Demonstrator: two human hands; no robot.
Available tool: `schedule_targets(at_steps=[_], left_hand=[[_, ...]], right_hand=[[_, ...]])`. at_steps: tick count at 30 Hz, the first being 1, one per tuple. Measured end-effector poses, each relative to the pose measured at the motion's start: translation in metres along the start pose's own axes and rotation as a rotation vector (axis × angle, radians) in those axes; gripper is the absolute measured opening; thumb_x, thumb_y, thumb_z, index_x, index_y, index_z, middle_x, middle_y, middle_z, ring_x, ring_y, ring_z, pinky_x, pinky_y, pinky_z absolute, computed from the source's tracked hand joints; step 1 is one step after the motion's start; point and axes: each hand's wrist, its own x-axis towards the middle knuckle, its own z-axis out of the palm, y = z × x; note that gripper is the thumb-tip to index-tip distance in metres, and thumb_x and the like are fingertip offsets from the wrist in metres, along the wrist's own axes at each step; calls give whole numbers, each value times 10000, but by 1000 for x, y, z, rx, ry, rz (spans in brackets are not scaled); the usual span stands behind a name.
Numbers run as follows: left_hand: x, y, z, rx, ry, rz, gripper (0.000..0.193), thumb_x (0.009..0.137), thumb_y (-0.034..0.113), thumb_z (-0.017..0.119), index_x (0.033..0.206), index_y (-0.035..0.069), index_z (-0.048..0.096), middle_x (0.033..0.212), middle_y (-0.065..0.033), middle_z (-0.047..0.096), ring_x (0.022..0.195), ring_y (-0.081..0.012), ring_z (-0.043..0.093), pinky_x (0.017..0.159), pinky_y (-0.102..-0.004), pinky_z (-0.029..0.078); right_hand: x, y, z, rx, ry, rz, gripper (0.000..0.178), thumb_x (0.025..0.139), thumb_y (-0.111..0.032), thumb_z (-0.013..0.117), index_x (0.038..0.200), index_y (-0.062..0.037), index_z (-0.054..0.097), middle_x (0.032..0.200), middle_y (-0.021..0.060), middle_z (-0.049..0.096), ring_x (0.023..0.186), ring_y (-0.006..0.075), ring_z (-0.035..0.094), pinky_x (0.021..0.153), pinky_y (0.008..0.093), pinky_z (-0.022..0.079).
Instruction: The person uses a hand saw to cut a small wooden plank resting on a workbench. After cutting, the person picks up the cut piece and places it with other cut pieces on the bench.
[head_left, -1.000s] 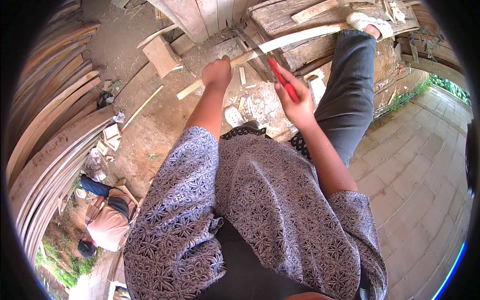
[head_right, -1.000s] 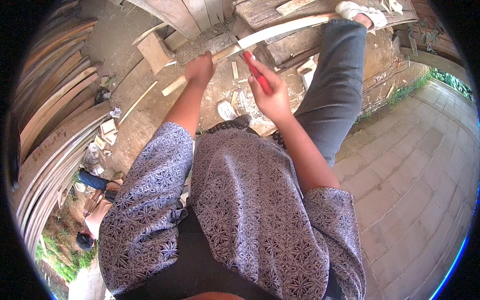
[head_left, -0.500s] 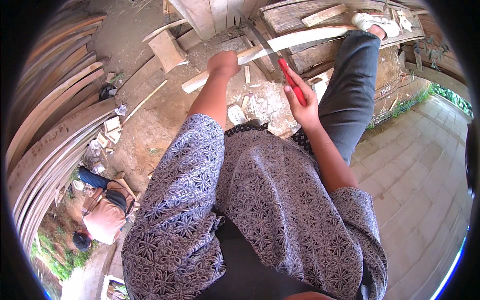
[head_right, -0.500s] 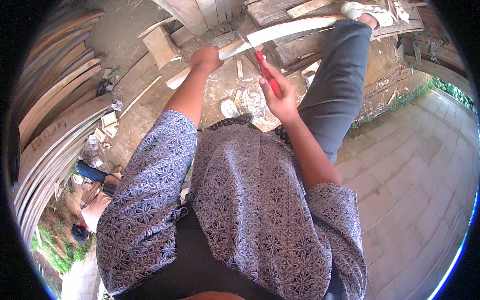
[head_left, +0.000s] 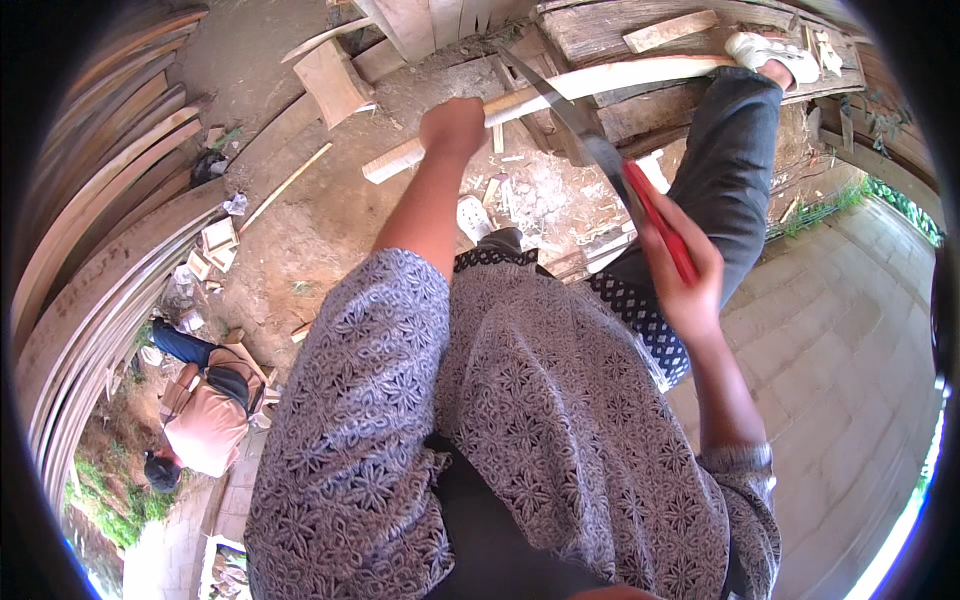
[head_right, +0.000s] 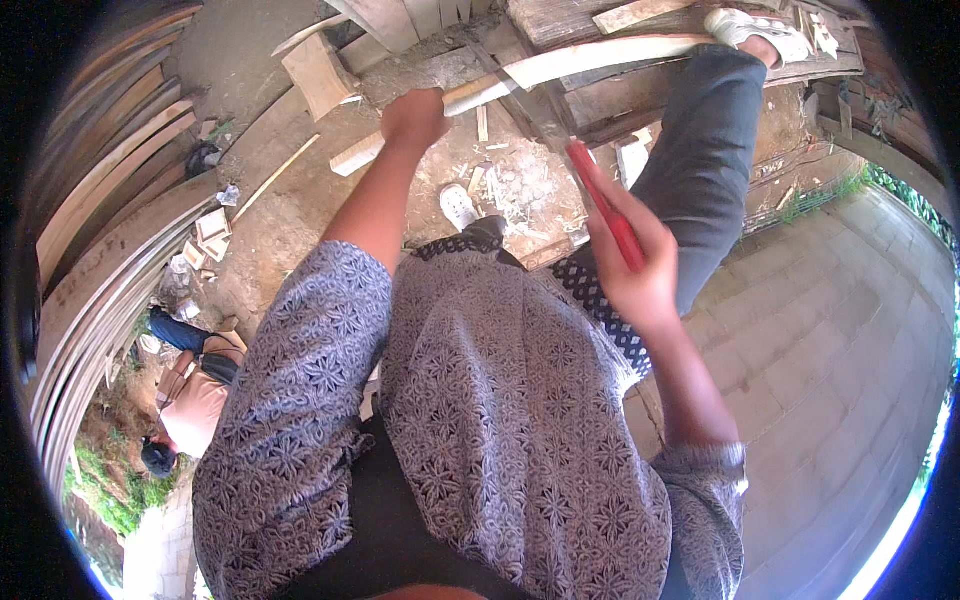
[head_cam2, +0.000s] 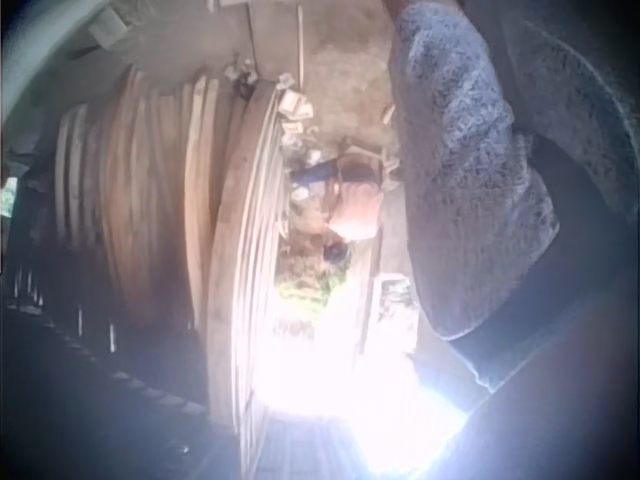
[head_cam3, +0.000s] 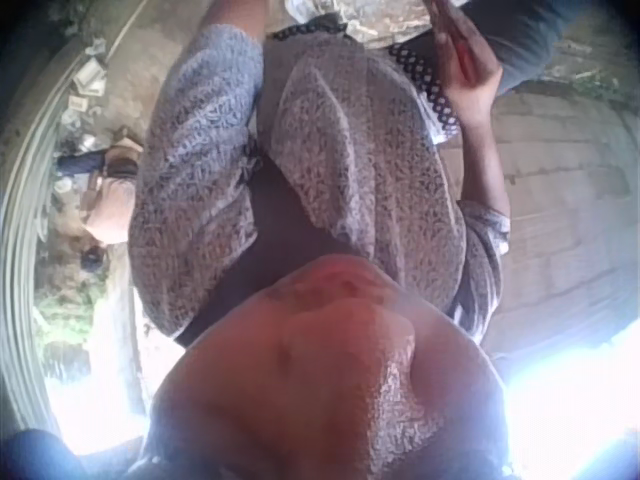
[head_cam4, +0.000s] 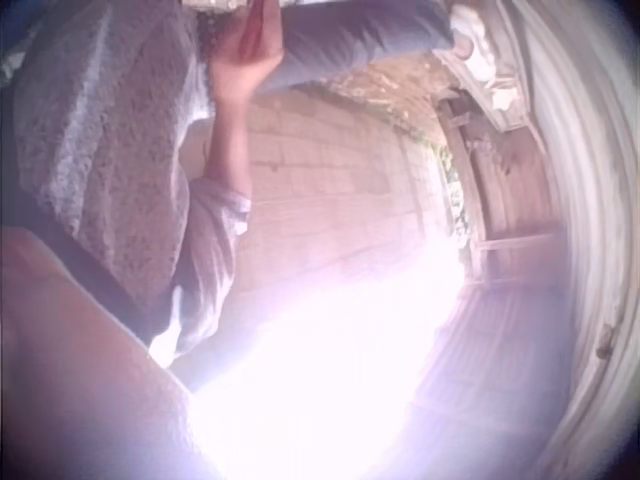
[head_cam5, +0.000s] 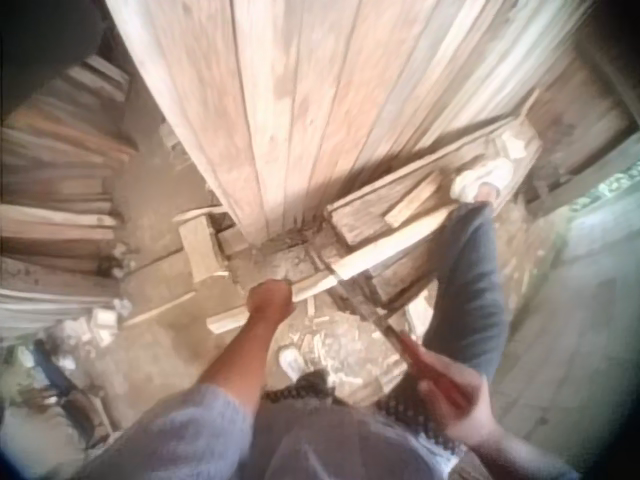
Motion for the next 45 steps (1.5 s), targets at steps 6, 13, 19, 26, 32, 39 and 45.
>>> schedule_targets(at_steps=[6, 13, 19, 26, 32, 39, 45], left_hand=[[2, -4, -9, -31, -21, 58, 363, 841, 330, 784, 1159, 160, 737, 1121, -118, 754, 1061, -332, 721, 886, -477, 585], [10, -8, -16, -34, -86, 46, 464, 820, 394, 788, 1212, 150, 737, 1169, -128, 747, 1080, -316, 716, 932, -448, 568], [45, -29, -4, -277, -333, 76, 460, 778, 358, 775, 1144, 82, 745, 988, -140, 766, 875, -279, 751, 798, -399, 592], [46, -33, -17, -436, -390, 149, 421, 798, 356, 746, 1112, 75, 742, 961, -151, 765, 820, -284, 752, 758, -406, 592], [1, -11, -8, -75, 98, 45, 427, 814, 427, 745, 1102, 115, 706, 1035, -146, 760, 996, -342, 730, 845, -458, 584], [5, -3, -5, -20, 86, 14, 486, 841, 515, 745, 1123, 127, 666, 1082, -113, 758, 1017, -322, 731, 848, -458, 585], [5, -7, -3, -25, 85, 22, 495, 845, 518, 741, 1143, 129, 677, 1098, -107, 759, 1017, -328, 733, 838, -470, 585]], right_hand=[[58, 40, 58, 113, 107, -27, 393, 995, -99, 668, 1380, -22, 635, 1197, 135, 737, 1067, 123, 650, 949, 279, 503], [59, 53, 60, 157, 76, -69, 431, 998, -99, 675, 1418, -34, 606, 1297, 132, 698, 1170, 142, 627, 1022, 293, 466], [54, 99, 75, 348, 87, 14, 434, 999, -69, 652, 1423, -6, 589, 1377, 143, 658, 1278, 169, 588, 1104, 311, 417], [93, 54, 61, 221, 38, -38, 419, 995, -89, 650, 1406, -16, 609, 1323, 152, 684, 1207, 166, 627, 1049, 303, 461], [103, 31, 59, 172, 42, 46, 421, 987, -160, 670, 1380, -13, 628, 1288, 194, 704, 1191, 195, 660, 1024, 318, 485], [77, 48, 74, 179, 114, -6, 411, 997, -84, 652, 1400, -13, 611, 1335, 187, 683, 1250, 202, 633, 1063, 322, 462], [14, 8, 34, 119, 49, 44, 422, 996, -44, 634, 1413, 8, 591, 1332, 182, 682, 1252, 203, 629, 1066, 312, 454]])
